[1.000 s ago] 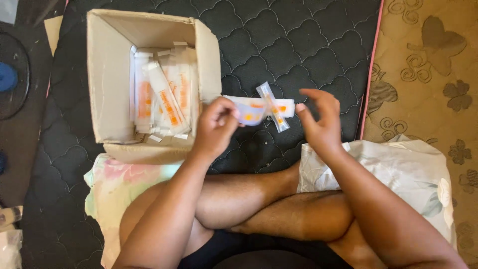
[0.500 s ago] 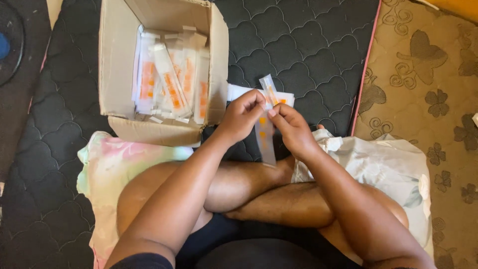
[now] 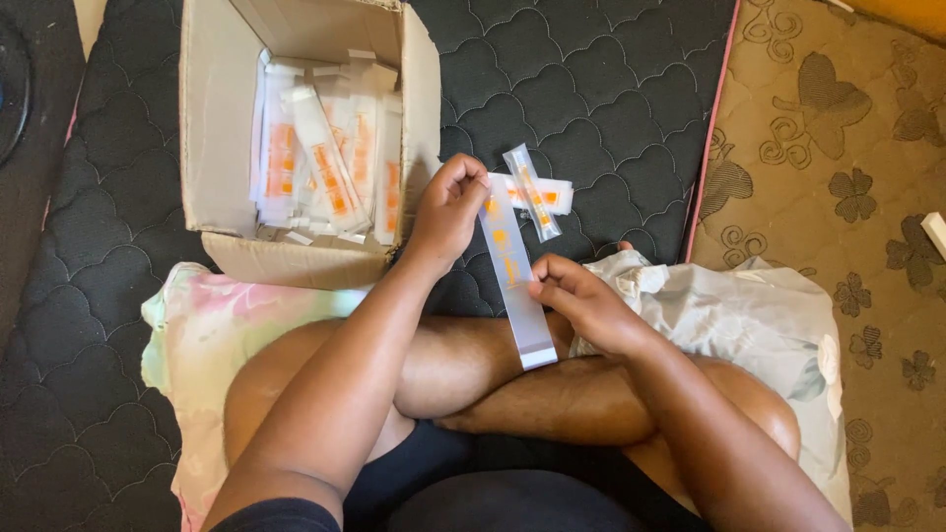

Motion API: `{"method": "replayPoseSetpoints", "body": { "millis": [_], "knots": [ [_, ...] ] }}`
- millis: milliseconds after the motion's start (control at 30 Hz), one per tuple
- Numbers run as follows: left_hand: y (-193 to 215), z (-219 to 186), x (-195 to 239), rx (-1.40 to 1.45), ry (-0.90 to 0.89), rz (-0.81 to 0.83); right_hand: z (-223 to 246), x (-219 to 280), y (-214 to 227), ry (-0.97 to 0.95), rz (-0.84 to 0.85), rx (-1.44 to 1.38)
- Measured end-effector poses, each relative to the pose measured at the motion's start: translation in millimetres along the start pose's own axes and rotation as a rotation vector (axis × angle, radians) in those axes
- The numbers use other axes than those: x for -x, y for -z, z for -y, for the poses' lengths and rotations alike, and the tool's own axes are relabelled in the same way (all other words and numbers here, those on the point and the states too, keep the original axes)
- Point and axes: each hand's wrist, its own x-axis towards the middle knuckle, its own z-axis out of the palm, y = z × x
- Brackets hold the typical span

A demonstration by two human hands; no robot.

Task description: Inserting small paper strips into clear plastic sleeves and organizing them in a box.

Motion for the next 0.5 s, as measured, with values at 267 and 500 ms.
{"method": "replayPoseSetpoints", "body": {
  "millis": [267, 500],
  "knots": [
    [0, -6, 1, 0.053, 0.098, -0.049, -8, 16, -8, -0.011, -0.042, -0.144],
    [2, -8, 1, 0.07, 0.121, -0.033, 21, 36, -24, -0.054, -0.106, -0.071]
  ]
}}
